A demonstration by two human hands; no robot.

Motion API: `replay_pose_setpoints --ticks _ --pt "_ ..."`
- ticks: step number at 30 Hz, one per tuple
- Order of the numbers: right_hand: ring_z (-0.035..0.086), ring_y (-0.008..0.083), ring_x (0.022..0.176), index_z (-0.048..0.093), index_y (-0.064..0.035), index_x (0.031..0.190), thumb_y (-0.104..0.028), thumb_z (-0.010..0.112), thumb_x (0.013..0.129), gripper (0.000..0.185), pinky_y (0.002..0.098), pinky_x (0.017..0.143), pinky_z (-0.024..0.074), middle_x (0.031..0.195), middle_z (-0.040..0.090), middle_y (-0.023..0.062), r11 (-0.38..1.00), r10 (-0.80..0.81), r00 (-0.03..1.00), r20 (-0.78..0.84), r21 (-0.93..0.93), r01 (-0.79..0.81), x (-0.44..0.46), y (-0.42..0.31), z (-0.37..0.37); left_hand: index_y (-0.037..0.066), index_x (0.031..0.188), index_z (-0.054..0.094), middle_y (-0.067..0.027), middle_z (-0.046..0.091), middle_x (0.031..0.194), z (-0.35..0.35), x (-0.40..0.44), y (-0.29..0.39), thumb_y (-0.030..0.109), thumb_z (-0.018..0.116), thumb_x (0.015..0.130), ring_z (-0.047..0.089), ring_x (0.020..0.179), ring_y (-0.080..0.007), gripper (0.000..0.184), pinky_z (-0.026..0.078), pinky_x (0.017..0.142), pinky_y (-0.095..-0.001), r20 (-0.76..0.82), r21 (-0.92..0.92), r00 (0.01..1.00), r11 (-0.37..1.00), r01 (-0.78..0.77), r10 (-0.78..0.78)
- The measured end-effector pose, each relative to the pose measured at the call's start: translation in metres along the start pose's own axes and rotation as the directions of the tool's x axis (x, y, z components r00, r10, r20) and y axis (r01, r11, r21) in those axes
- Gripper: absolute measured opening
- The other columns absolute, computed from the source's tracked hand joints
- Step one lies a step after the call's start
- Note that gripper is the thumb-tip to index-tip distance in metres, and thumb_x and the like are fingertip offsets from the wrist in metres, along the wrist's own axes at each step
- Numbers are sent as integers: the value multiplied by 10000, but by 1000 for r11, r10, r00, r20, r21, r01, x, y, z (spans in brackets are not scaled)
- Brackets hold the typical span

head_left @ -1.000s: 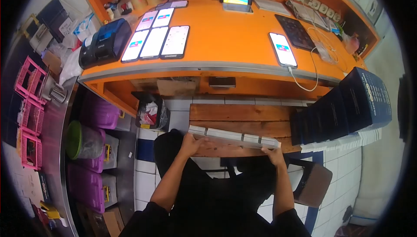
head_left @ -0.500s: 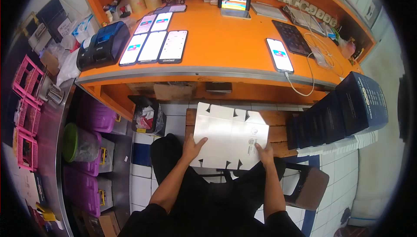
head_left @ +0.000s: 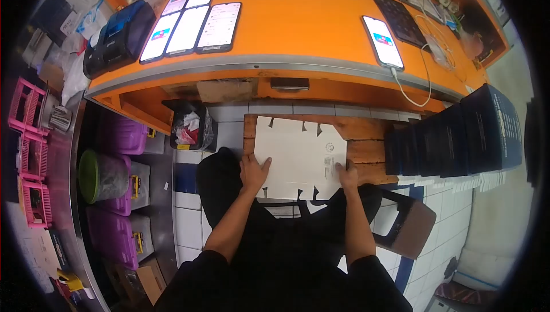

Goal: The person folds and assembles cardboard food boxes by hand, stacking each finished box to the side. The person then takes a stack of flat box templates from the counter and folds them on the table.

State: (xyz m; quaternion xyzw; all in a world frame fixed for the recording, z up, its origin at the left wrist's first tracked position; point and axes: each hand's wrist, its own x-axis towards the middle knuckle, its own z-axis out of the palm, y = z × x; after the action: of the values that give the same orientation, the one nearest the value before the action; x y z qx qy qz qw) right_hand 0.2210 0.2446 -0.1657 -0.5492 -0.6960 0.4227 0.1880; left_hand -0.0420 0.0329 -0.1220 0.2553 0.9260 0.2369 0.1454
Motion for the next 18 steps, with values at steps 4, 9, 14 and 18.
replay_pose_setpoints --ticks 4,9,14,18 --pt "707 273 886 660 68 1130 -123 711 853 341 365 806 526 967 731 205 983 -9 997 -72 182 22 -8 20 3 -65 1242 552 -300 598 1200 15 3 -22 392 713 881 589 1054 -511 605 498 923 -530 -141 -71 982 988 -134 123" --pt "709 291 814 677 79 1069 -136 698 855 304 397 752 528 900 727 208 992 90 992 -87 98 -81 -21 -3 -2 -7 1145 661 -262 684 1051 4 -3 -24 327 678 903 645 978 -468 413 517 882 -505 -60 -287 998 957 -47 31" --pt "706 382 857 677 67 1089 -165 698 855 329 432 771 532 912 713 251 997 77 990 -119 37 -73 -20 6 3 9 1140 673 -261 687 1068 -6 -7 -20 341 656 914 659 998 -449 402 524 875 -502 -23 -290 999 957 -30 24" --pt "624 189 675 695 51 1014 -145 679 874 241 354 643 486 758 686 122 1000 -17 979 -201 -23 13 -21 6 6 1 1157 666 -279 680 1066 -7 -8 -18 343 647 921 654 998 -463 416 521 877 -507 -24 -256 999 966 -38 33"
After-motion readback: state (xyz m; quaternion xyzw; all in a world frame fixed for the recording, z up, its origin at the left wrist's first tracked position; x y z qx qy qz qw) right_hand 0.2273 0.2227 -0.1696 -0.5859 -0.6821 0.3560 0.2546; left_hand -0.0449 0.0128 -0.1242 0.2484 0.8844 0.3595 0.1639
